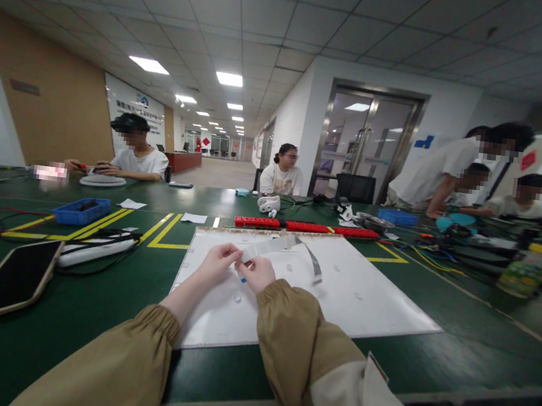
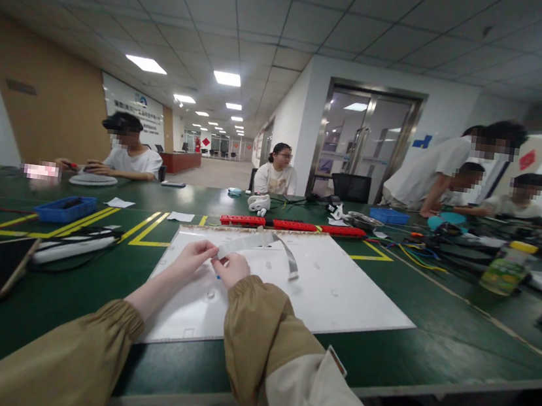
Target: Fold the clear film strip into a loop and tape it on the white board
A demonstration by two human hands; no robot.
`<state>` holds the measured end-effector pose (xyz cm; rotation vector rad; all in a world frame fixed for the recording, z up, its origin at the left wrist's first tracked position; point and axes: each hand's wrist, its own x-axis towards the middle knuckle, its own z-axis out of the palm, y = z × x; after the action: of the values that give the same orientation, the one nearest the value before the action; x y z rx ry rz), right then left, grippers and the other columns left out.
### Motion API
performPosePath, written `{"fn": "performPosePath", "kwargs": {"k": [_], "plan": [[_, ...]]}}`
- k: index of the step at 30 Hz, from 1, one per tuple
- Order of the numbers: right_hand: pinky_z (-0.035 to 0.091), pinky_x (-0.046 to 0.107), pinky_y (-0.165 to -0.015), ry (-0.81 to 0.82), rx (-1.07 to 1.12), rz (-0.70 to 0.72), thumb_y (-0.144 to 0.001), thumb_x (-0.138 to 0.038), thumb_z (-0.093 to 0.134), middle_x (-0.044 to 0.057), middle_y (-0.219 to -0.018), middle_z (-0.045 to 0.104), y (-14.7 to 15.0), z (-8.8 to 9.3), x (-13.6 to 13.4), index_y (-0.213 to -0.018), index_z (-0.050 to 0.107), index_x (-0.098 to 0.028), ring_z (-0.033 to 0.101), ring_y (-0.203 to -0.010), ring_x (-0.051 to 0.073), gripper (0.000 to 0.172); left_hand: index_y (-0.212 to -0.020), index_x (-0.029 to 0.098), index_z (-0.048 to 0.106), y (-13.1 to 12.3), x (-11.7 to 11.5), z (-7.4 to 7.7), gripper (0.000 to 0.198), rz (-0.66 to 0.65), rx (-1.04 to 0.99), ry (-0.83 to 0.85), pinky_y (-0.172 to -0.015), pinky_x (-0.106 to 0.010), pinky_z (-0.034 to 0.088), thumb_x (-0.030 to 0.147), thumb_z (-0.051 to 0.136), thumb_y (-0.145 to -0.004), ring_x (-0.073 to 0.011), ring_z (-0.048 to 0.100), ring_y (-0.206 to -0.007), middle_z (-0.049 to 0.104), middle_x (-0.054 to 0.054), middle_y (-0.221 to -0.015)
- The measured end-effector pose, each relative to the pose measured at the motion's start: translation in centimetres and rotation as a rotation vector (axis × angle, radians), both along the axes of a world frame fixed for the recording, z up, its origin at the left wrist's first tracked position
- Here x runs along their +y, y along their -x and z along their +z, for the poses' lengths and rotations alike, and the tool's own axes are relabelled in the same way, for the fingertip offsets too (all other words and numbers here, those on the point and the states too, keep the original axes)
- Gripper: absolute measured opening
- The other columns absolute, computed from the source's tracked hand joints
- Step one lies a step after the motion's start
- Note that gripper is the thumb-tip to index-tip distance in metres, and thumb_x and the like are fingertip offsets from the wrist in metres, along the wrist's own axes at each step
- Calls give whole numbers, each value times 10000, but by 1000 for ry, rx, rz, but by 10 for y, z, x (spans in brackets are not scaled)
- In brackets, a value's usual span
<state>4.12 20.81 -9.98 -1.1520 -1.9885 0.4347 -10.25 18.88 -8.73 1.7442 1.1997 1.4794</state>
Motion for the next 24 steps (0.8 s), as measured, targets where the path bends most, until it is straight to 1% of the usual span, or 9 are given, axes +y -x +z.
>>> {"fn": "performPosePath", "kwargs": {"k": [3, 7, 14, 20, 24], "plan": [[296, 211, -491, -16, -2, 9, -749, -378, 589, 18, -572, 621, 0, -1, 1, -627, 677, -158, 513, -515, 110, 267, -625, 152, 563, 0, 1, 0, 330, 18, 38, -23, -585, -252, 380, 476, 596, -682, -143, 507, -584, 557, -3, -577], [298, 203, -494, -26, 8, 27, -754, -370, 587, 12, -572, 618, 0, 0, 1, -646, 681, -153, 501, -511, 102, 260, -631, 157, 546, 0, 3, -2, 317, 24, 49, -40, -581, -253, 368, 464, 581, -700, -141, 496, -586, 544, 2, -582], [303, 203, -499, -9, -13, 19, -758, -415, 591, 24, -559, 601, 0, 1, -1, -618, 672, -140, 489, -517, 105, 318, -617, 159, 520, 1, 5, -7, 351, 8, 52, -24, -548, -239, 327, 492, 561, -721, -122, 443, -552, 483, 26, -544], [320, 212, -525, 2, -32, 23, -770, -400, 595, 35, -618, 632, -1, 5, -4, -659, 693, -146, 520, -555, 118, 294, -619, 156, 513, 1, 3, -7, 369, -18, 37, 4, -553, -235, 339, 505, 579, -720, -122, 460, -552, 509, 19, -549], [290, 215, -498, -3, -39, 20, -778, -364, 588, 29, -583, 614, -1, 4, -2, -661, 695, -148, 506, -534, 118, 267, -617, 155, 511, 2, 3, -6, 379, -64, 17, 22, -541, -227, 344, 507, 648, -659, -115, 469, -541, 526, 21, -553]]}}
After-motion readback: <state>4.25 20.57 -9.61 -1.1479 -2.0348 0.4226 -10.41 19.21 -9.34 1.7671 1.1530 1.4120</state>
